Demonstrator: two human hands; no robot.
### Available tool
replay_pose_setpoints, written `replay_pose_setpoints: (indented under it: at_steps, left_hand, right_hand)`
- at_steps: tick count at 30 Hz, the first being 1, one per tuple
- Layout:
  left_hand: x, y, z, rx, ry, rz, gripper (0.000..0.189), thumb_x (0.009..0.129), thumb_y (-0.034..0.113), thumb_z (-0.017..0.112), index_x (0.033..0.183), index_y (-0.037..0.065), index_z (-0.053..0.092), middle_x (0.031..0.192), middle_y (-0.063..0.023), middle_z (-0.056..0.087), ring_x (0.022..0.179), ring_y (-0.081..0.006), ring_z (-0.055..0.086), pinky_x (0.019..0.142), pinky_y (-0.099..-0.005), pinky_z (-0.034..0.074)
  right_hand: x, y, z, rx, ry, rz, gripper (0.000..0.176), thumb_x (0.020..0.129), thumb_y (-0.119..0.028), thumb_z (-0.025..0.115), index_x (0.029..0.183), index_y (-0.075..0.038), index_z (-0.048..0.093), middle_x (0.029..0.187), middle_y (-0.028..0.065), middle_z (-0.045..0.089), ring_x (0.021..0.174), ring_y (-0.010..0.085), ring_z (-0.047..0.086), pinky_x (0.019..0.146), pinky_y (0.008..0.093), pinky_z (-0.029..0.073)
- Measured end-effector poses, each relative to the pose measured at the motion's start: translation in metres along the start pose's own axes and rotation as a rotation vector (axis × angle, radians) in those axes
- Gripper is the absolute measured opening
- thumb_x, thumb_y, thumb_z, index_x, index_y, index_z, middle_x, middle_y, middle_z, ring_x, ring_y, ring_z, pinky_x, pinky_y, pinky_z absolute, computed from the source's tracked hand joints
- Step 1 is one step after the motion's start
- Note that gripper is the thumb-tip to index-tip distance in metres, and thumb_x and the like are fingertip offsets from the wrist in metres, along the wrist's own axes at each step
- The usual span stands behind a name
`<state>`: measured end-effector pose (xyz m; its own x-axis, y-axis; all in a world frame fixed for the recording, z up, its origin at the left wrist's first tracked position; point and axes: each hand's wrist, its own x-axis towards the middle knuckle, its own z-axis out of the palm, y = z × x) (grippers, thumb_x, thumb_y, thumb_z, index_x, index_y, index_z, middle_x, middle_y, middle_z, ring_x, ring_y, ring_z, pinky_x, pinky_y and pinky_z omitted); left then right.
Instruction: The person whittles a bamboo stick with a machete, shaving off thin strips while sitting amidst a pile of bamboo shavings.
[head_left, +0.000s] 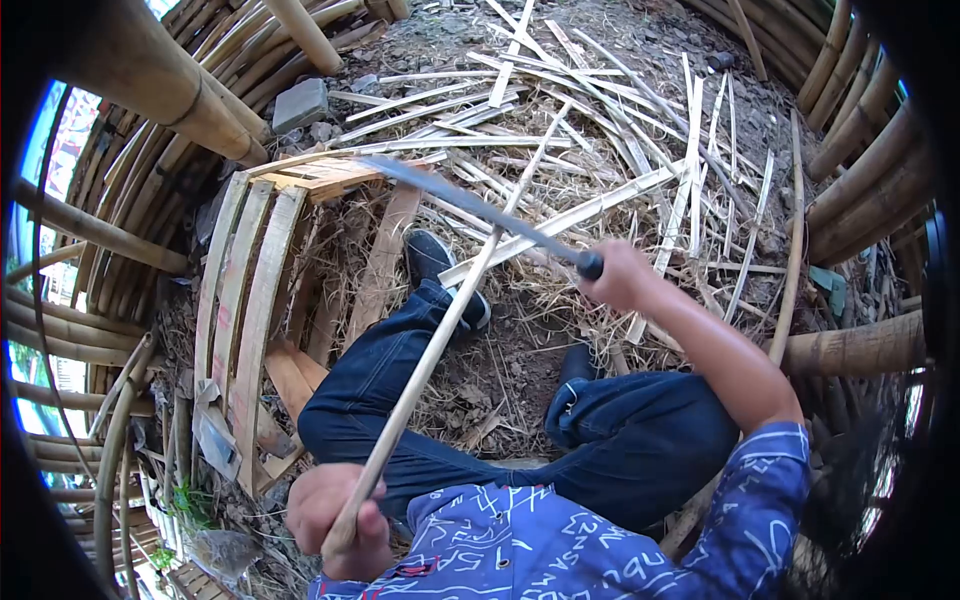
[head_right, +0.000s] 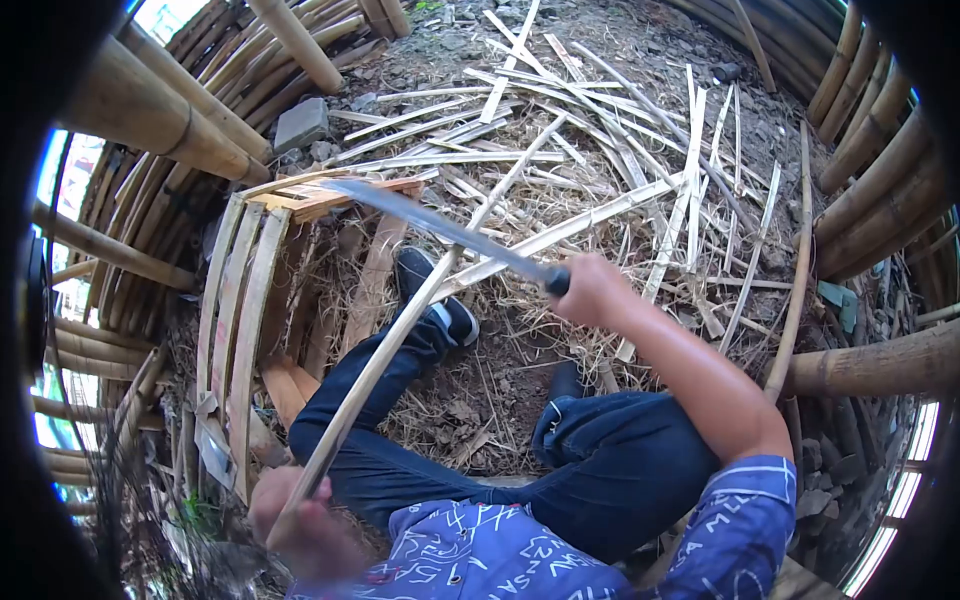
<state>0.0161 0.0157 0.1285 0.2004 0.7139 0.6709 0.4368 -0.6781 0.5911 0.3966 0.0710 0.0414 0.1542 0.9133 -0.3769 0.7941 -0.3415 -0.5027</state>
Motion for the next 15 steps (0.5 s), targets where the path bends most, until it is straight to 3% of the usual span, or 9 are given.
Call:
replay_pose_setpoints:
  at_steps: [6,7,8,10,11,12,14,15]
  left_hand:
    - [0.028,0.009,-0.006,0.026,0.234,0.245,0.034,0.092,0.033,0.062,0.084,0.003,0.049,0.050,0.0016,0.044,0.041,-0.0155,0.050,0.043,-0.0277,0.045]
    - [0.024,-0.001,-0.016,0.012,0.165,0.247,0.034,0.093,0.035,0.061,0.086,0.004,0.048,0.060,-0.0027,0.046,0.051,-0.0173,0.053,0.045,-0.0272,0.046]
    - [0.025,-0.010,-0.016,0.009,0.170,0.250,0.034,0.093,0.035,0.061,0.086,0.004,0.048,0.060,-0.0027,0.046,0.051,-0.0173,0.053,0.045,-0.0272,0.046]
    - [0.025,-0.029,-0.013,-0.146,0.331,0.275,0.038,0.093,0.043,0.059,0.086,0.006,0.049,0.076,-0.0090,0.048,0.066,-0.0205,0.057,0.044,-0.0269,0.045]
    - [0.016,-0.043,-0.028,-0.221,0.202,0.227,0.034,0.095,0.043,0.053,0.082,0.012,0.050,0.102,-0.0119,0.051,0.098,-0.0237,0.053,0.073,-0.0387,0.053]
    - [0.022,-0.040,-0.022,-0.216,0.216,0.224,0.034,0.095,0.043,0.053,0.082,0.012,0.050,0.102,-0.0119,0.051,0.098,-0.0237,0.053,0.073,-0.0387,0.053]
    - [0.051,-0.032,0.000,-0.541,0.373,0.264,0.035,0.095,0.046,0.052,0.086,0.012,0.051,0.108,-0.0104,0.050,0.104,-0.0259,0.052,0.101,-0.0496,0.045]
    - [0.059,-0.029,0.008,-0.524,0.389,0.269,0.035,0.095,0.046,0.052,0.086,0.012,0.051,0.108,-0.0104,0.050,0.104,-0.0259,0.052,0.101,-0.0496,0.045]
  right_hand:
    - [0.022,0.090,-0.002,0.022,0.077,0.294,0.028,0.072,-0.025,0.066,0.083,0.000,0.070,0.078,0.0204,0.069,0.073,0.0309,0.069,0.066,0.0390,0.053]
    - [0.022,0.112,0.009,0.041,0.156,0.310,0.025,0.071,-0.022,0.066,0.076,0.002,0.066,0.069,0.0170,0.065,0.063,0.0268,0.065,0.059,0.0381,0.050]
    - [0.021,0.123,0.016,0.058,0.233,0.326,0.023,0.070,-0.020,0.066,0.069,0.003,0.063,0.060,0.0136,0.062,0.054,0.0227,0.062,0.052,0.0373,0.047]
    - [0.008,0.121,0.010,0.113,0.209,0.326,0.024,0.069,-0.020,0.065,0.065,0.004,0.061,0.056,0.0110,0.059,0.050,0.0198,0.059,0.049,0.0368,0.047]
    - [0.005,0.121,0.007,0.109,0.178,0.336,0.026,0.068,-0.022,0.066,0.067,0.004,0.063,0.059,0.0148,0.061,0.054,0.0238,0.062,0.054,0.0381,0.048]
    - [0.003,0.120,0.005,0.102,0.145,0.343,0.028,0.066,-0.024,0.067,0.069,0.004,0.066,0.062,0.0186,0.063,0.058,0.0278,0.065,0.058,0.0394,0.050]
    - [-0.003,0.094,-0.003,0.167,0.178,0.277,0.026,0.067,-0.022,0.066,0.063,0.004,0.061,0.054,0.0124,0.058,0.049,0.0209,0.059,0.051,0.0373,0.047]
    - [0.001,0.093,-0.002,0.224,0.171,0.268,0.026,0.068,-0.022,0.067,0.062,0.003,0.061,0.053,0.0113,0.057,0.049,0.0197,0.058,0.050,0.0361,0.046]
